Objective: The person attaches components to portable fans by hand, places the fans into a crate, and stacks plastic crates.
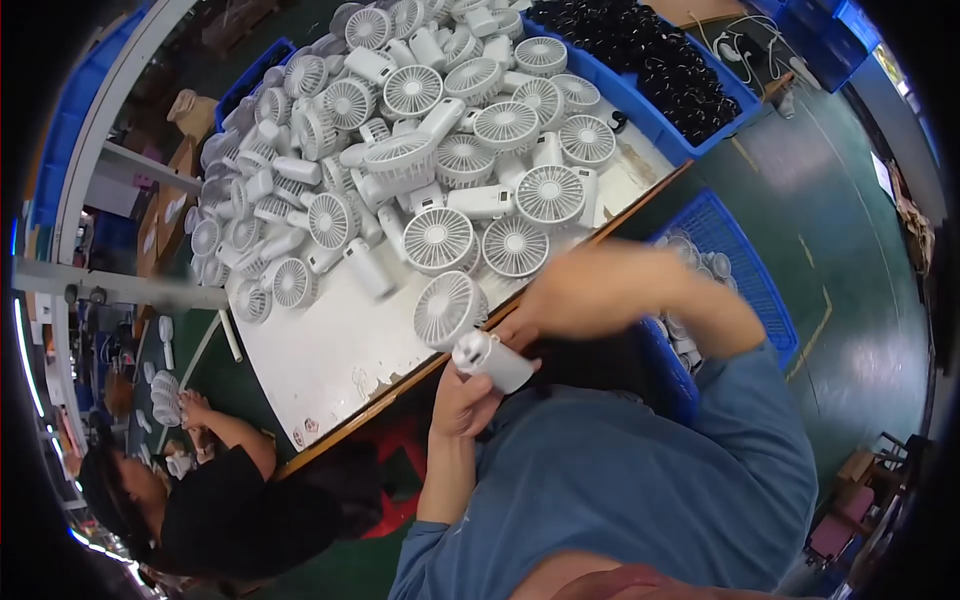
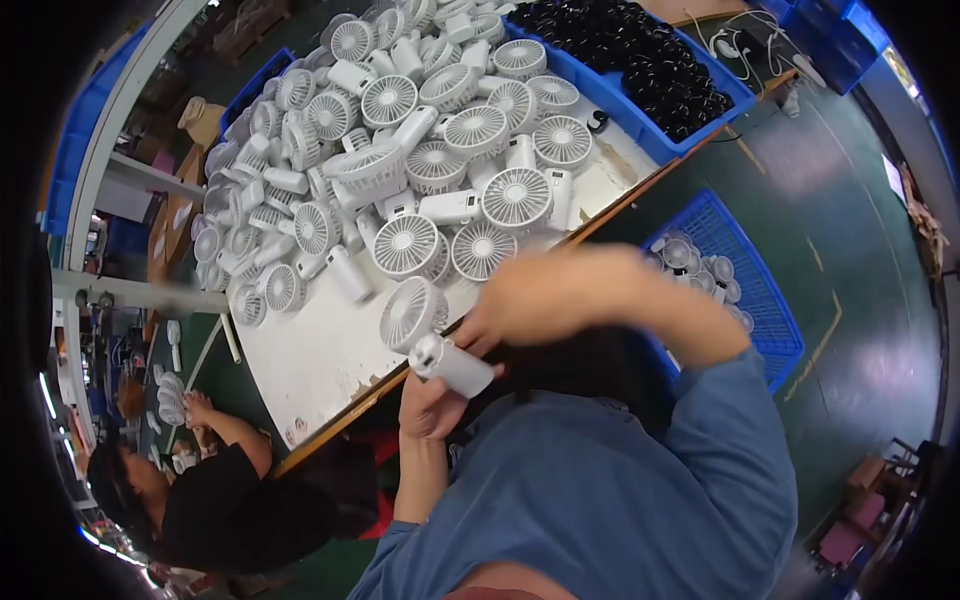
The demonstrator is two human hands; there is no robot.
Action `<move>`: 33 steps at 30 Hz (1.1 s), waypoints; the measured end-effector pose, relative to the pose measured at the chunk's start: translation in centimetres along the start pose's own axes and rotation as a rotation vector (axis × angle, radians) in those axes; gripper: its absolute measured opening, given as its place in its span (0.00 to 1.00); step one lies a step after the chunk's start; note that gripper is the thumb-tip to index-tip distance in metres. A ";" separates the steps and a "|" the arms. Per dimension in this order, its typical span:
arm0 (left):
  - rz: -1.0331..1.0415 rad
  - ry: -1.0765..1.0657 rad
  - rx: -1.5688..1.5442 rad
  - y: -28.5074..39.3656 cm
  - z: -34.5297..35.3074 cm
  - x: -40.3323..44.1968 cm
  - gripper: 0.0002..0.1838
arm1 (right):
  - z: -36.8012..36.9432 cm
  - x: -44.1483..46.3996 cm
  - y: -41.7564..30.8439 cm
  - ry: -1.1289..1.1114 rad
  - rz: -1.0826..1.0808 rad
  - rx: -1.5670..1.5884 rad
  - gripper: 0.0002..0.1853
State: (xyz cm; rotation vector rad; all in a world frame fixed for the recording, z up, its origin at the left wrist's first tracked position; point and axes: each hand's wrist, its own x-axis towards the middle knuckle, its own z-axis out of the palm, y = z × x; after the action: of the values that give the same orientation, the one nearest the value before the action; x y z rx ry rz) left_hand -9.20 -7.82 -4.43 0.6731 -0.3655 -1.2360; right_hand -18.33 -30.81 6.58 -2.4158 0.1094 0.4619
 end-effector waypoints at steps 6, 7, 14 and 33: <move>0.103 -0.100 -0.079 2.0 -1.6 -1.5 0.16 | -5.4 0.6 19.9 0.840 0.344 -0.204 0.15; 0.102 -0.094 -0.050 2.2 -1.5 -1.5 0.15 | -4.8 1.3 21.2 0.826 0.371 -0.261 0.17; 0.104 -0.006 -0.003 2.5 -1.3 -1.5 0.13 | -4.2 3.1 24.2 0.744 0.510 -0.394 0.15; 0.077 0.366 0.174 3.0 1.3 -0.3 0.22 | 9.0 2.6 -0.4 0.764 -0.578 0.107 0.20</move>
State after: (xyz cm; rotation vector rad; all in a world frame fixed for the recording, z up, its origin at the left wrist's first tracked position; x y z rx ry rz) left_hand -7.85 -7.39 -1.51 1.0072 -0.1925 -0.9900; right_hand -18.51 -24.73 -0.54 -2.2488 -0.2263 -0.7113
